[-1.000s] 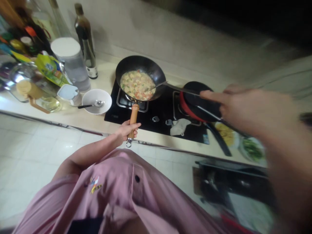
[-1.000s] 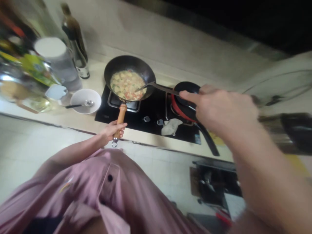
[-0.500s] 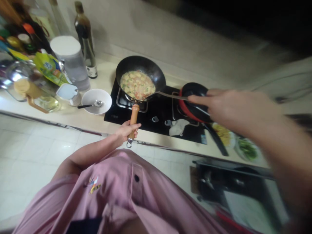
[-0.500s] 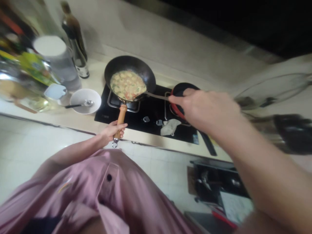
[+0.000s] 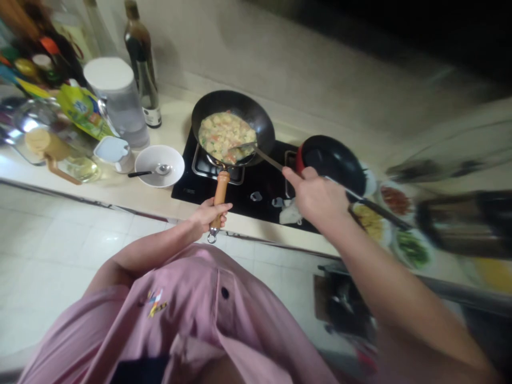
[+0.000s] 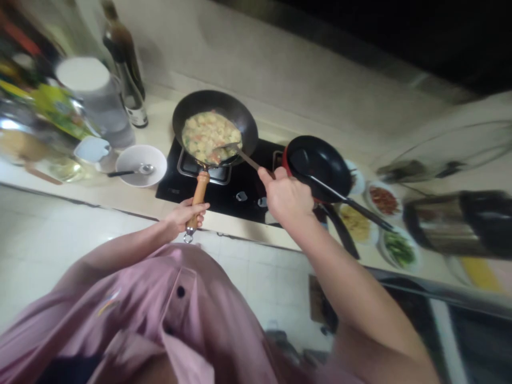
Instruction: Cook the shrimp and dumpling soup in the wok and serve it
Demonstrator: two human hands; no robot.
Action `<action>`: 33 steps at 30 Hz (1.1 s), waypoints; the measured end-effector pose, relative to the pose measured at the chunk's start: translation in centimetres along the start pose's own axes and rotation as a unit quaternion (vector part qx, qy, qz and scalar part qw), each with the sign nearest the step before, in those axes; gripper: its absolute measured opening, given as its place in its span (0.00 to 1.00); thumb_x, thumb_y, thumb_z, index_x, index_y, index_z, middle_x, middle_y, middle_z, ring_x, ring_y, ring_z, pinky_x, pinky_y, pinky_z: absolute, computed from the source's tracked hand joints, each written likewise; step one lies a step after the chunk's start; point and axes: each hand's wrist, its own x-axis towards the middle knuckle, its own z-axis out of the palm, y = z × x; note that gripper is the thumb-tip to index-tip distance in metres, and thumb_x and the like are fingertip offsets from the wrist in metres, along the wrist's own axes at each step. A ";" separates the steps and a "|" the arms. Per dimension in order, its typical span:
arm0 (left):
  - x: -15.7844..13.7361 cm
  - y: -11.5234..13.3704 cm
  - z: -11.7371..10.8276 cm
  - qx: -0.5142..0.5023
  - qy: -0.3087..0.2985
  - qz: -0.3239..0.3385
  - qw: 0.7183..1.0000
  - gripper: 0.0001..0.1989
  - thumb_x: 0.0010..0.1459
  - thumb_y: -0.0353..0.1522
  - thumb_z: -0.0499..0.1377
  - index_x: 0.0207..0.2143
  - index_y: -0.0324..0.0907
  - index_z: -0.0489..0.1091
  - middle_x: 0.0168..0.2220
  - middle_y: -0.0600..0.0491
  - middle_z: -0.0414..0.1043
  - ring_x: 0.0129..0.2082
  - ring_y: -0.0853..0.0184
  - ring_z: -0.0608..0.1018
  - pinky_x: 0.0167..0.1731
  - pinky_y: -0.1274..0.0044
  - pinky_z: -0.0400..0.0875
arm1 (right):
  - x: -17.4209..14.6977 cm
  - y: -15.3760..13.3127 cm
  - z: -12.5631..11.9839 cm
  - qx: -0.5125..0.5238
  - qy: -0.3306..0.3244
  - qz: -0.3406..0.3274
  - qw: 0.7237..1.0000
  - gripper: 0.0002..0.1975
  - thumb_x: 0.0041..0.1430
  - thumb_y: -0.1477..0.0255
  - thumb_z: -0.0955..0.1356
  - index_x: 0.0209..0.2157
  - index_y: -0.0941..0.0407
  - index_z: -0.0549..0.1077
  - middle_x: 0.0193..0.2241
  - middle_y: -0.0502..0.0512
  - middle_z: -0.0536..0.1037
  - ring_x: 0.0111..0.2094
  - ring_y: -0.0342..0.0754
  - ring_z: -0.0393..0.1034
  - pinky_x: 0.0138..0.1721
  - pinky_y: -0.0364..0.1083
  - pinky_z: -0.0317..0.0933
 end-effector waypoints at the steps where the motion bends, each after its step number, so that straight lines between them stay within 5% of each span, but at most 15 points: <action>1: 0.0 0.0 0.0 0.000 0.001 0.000 1.000 0.17 0.54 0.29 0.69 0.33 0.41 0.60 0.21 0.61 0.63 0.15 0.78 0.65 0.16 0.83 0.63 | 0.3 0.0 0.2 0.006 0.003 0.001 1.000 0.29 0.67 0.75 0.51 0.67 0.50 0.59 0.48 0.66 0.69 0.36 0.53 0.71 0.27 0.46 0.53; 13: -0.2 0.1 0.2 -0.005 0.002 0.001 1.000 0.14 0.56 0.27 0.67 0.33 0.41 0.60 0.20 0.61 0.63 0.15 0.78 0.64 0.15 0.83 0.62 | 2.6 -0.1 1.2 0.052 0.034 0.019 0.998 0.28 0.66 0.73 0.54 0.66 0.49 0.60 0.50 0.66 0.69 0.37 0.54 0.71 0.29 0.47 0.56; 20: 0.1 -0.2 0.1 -0.011 -0.005 0.005 1.000 0.17 0.53 0.30 0.70 0.32 0.41 0.61 0.20 0.61 0.62 0.15 0.78 0.65 0.15 0.83 0.62 | -1.0 2.7 -0.3 0.045 0.046 0.037 0.997 0.27 0.68 0.71 0.55 0.65 0.44 0.62 0.51 0.62 0.71 0.31 0.51 0.70 0.26 0.48 0.52; 26: 0.2 -0.2 0.1 -0.013 0.000 0.001 1.000 0.16 0.55 0.28 0.68 0.32 0.41 0.60 0.20 0.61 0.62 0.15 0.78 0.65 0.14 0.84 0.62 | -4.2 4.8 -1.9 0.051 0.058 -0.002 0.997 0.27 0.63 0.71 0.61 0.62 0.40 0.67 0.50 0.55 0.75 0.35 0.55 0.72 0.28 0.49 0.60; 33: 0.0 -0.1 0.3 -0.008 0.006 -0.001 1.000 0.12 0.58 0.26 0.64 0.33 0.41 0.60 0.19 0.61 0.62 0.14 0.77 0.64 0.14 0.84 0.62 | -3.3 1.1 -2.6 0.056 0.002 -0.067 0.996 0.28 0.66 0.74 0.56 0.66 0.49 0.62 0.47 0.62 0.74 0.34 0.52 0.73 0.28 0.46 0.58</action>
